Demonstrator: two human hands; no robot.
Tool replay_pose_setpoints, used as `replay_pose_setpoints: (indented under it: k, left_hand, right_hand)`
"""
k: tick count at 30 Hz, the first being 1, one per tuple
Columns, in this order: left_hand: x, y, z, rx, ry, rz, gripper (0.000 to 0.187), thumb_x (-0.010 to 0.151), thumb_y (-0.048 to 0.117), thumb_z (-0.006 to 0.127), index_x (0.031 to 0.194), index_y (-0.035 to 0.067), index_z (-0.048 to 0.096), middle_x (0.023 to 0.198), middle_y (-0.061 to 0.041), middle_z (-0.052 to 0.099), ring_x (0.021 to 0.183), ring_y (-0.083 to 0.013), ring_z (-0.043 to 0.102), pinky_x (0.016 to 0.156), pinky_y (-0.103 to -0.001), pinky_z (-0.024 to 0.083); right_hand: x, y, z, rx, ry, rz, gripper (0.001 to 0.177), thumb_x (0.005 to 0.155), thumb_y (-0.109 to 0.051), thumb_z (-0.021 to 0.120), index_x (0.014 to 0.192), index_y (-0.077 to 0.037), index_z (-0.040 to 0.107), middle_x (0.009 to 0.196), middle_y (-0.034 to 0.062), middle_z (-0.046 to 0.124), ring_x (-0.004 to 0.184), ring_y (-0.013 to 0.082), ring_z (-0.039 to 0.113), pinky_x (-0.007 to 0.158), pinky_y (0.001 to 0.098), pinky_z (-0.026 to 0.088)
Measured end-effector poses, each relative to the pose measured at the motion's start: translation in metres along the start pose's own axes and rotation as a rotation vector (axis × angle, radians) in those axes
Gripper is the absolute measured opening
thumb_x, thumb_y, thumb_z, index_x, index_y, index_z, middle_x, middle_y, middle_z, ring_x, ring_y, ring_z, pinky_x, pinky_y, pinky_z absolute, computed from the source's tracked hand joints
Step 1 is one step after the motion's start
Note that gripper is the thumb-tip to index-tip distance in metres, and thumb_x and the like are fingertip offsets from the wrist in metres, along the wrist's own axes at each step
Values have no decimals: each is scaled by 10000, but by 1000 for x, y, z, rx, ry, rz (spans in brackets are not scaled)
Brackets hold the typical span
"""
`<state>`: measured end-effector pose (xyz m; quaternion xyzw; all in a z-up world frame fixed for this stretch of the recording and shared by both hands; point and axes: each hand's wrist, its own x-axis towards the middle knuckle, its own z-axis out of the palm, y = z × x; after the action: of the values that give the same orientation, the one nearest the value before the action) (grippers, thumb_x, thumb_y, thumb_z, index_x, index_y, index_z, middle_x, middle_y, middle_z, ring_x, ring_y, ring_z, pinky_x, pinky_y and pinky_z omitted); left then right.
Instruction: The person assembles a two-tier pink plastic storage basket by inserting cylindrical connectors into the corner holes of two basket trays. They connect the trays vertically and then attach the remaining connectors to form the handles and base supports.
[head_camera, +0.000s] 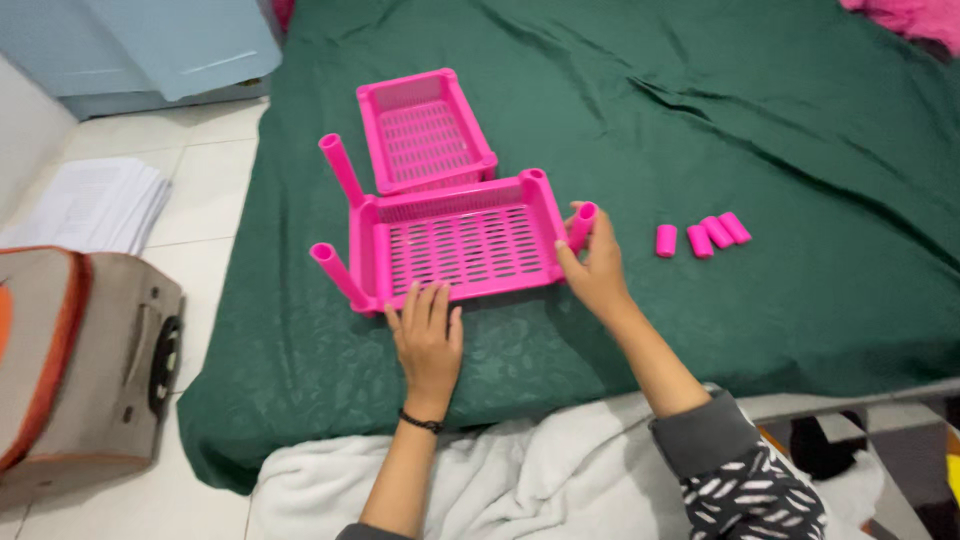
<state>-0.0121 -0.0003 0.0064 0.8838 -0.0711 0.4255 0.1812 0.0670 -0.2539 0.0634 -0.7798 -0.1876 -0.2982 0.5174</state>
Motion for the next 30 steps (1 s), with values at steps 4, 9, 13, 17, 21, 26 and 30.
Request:
replay_pose_setpoints:
  k: [4,9,13,17,21,26,30]
  left_hand:
    - [-4,-27,-15,0,31,-80,381,930,166,705,1294,61,661,1306,-100,656,1334,-311,555,1205,-625,269]
    - [-4,-26,-11,-50,74,-99,360,918,134,695,1269,62,667,1309,-96,657,1320,-306,572,1199,-597,313]
    - [-4,-25,-12,-76,75,-103,349,922,112,686,1265,54,667,1311,-103,653,1309,-311,580,1196,-590,328]
    - [-3,-24,-12,-108,96,-106,352,924,98,675,1272,49,663,1312,-101,656,1315,-300,580,1203,-585,329]
    - [-4,-25,-13,-149,98,-123,351,922,94,668,1269,38,661,1308,-111,654,1312,-299,578,1206,-578,322]
    - [-4,-25,-12,-167,86,-135,335,932,95,660,1261,32,649,1308,-114,649,1315,-297,575,1214,-572,320]
    - [-5,-25,-12,-183,82,-149,341,932,97,658,1266,31,636,1312,-116,641,1321,-302,565,1212,-575,316]
  right_hand:
    - [-1,-37,-2,-501,285,-284,651,864,-131,762,1413,28,449,1383,215,487,1318,404,484,1132,524,381]
    - [3,-71,19,-474,329,-510,520,891,-61,690,1363,12,483,1358,213,523,1366,425,465,1191,539,360]
    - [-2,-74,55,-266,155,-493,382,894,-45,658,1263,4,573,1268,207,584,1276,387,541,1138,503,423]
    - [3,-48,101,-206,-75,-293,259,890,-53,667,1143,-4,636,1116,168,646,1087,339,619,962,437,495]
    - [17,-8,151,-129,-296,-76,227,893,-112,681,1098,-16,669,988,145,671,894,253,680,809,383,553]
    - [25,23,204,-104,-472,12,279,870,-157,707,1140,-87,705,957,137,652,827,257,678,760,390,559]
    - [24,25,232,-158,-615,-123,359,904,-157,672,1260,-151,714,1033,170,575,917,324,633,800,424,528]
